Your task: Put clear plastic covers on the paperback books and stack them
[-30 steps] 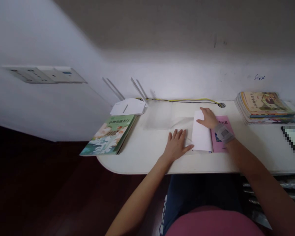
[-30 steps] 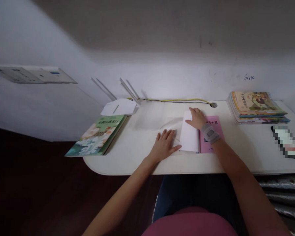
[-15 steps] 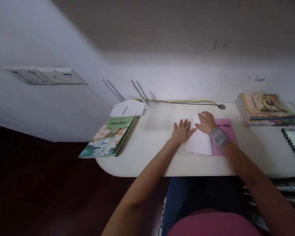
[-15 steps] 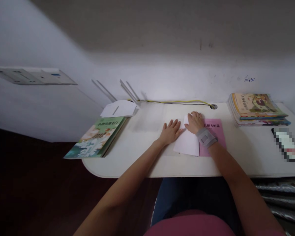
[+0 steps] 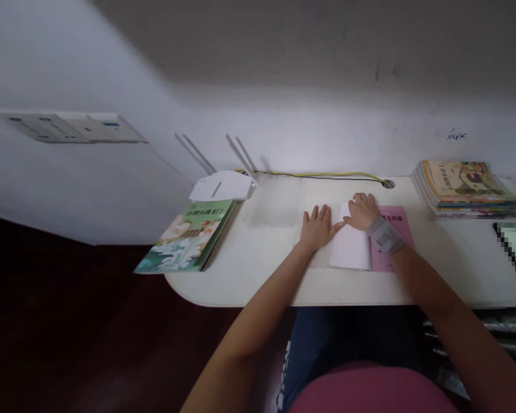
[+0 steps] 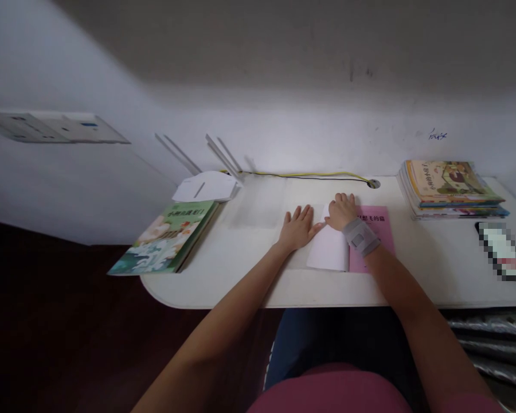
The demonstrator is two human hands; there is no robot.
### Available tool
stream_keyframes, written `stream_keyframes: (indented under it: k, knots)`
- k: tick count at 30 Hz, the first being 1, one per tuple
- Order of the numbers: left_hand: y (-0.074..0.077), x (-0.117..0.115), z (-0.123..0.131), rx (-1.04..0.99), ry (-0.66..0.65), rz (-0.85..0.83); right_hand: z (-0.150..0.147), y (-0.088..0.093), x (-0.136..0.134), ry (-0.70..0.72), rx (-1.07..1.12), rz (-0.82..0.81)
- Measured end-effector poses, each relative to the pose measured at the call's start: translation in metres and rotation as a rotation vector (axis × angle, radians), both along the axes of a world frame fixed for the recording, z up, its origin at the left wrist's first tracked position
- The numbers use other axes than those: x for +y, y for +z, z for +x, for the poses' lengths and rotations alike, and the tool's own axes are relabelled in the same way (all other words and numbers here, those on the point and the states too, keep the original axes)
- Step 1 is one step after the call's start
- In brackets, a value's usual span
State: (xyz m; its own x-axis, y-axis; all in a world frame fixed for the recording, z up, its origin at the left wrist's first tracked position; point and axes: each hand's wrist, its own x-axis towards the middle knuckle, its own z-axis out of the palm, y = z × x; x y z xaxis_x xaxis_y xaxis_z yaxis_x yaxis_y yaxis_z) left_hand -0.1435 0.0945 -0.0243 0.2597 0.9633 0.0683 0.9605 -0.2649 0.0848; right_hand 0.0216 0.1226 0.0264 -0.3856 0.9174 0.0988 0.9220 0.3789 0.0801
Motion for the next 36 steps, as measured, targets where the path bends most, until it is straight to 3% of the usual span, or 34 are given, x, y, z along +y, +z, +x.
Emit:
stream_keyframes:
  k: [19, 29, 32, 36]
  knots:
    - [0.003, -0.003, -0.001, -0.042, -0.002, -0.009, 0.001, 0.000, 0.004, 0.022, -0.020, -0.147]
    - [0.003, -0.002, -0.005, -0.090, -0.023, -0.050, -0.004, -0.007, 0.003, 0.009, 0.123, -0.080]
    - [0.004, -0.001, -0.005, -0.089, -0.027, -0.061, -0.003, -0.009, -0.005, -0.022, 0.252, -0.055]
    - [0.006, -0.006, -0.004, -0.094, -0.005, -0.073, 0.018, -0.021, -0.042, 0.039, 0.366, -0.089]
